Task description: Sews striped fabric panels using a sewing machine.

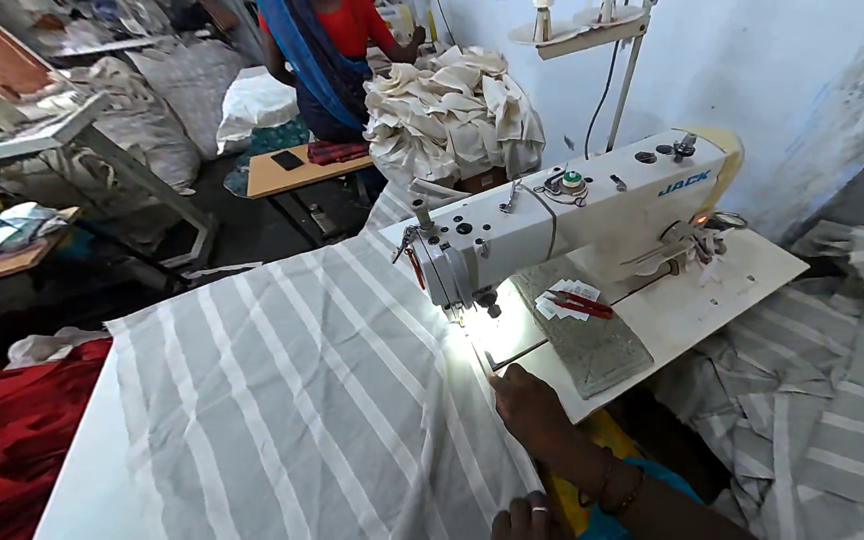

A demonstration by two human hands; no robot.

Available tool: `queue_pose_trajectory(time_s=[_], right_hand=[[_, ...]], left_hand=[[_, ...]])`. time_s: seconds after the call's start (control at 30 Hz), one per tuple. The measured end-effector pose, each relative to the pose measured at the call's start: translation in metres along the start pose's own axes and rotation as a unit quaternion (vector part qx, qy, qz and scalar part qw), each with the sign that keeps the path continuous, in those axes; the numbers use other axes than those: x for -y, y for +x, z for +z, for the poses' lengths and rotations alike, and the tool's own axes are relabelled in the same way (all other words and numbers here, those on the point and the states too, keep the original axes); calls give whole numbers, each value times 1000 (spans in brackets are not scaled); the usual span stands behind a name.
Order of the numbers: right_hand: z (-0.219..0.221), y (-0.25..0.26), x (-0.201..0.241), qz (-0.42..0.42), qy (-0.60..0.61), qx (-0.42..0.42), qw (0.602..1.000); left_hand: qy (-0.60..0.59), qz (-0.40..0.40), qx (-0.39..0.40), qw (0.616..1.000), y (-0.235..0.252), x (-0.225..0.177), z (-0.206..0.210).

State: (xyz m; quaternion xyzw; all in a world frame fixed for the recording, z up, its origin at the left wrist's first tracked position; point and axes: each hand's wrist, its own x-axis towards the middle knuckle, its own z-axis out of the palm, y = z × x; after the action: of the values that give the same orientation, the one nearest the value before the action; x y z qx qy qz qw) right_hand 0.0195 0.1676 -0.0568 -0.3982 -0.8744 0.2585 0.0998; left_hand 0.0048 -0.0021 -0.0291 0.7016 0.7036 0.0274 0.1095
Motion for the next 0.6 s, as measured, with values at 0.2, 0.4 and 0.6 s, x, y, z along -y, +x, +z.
queue_pose_trajectory(time_s=[0.2,0.4,0.6], right_hand=[[-4,1,0,10,1,27,1000],[-9,5,-2,8,19,50,999],[-6,6,-4,-5,30,7,999]], left_hand=[[19,-17,-117,993,24,16,11],[37,-22,-261,964,50,44,28],[24,-4,-290,957,66,80,46]])
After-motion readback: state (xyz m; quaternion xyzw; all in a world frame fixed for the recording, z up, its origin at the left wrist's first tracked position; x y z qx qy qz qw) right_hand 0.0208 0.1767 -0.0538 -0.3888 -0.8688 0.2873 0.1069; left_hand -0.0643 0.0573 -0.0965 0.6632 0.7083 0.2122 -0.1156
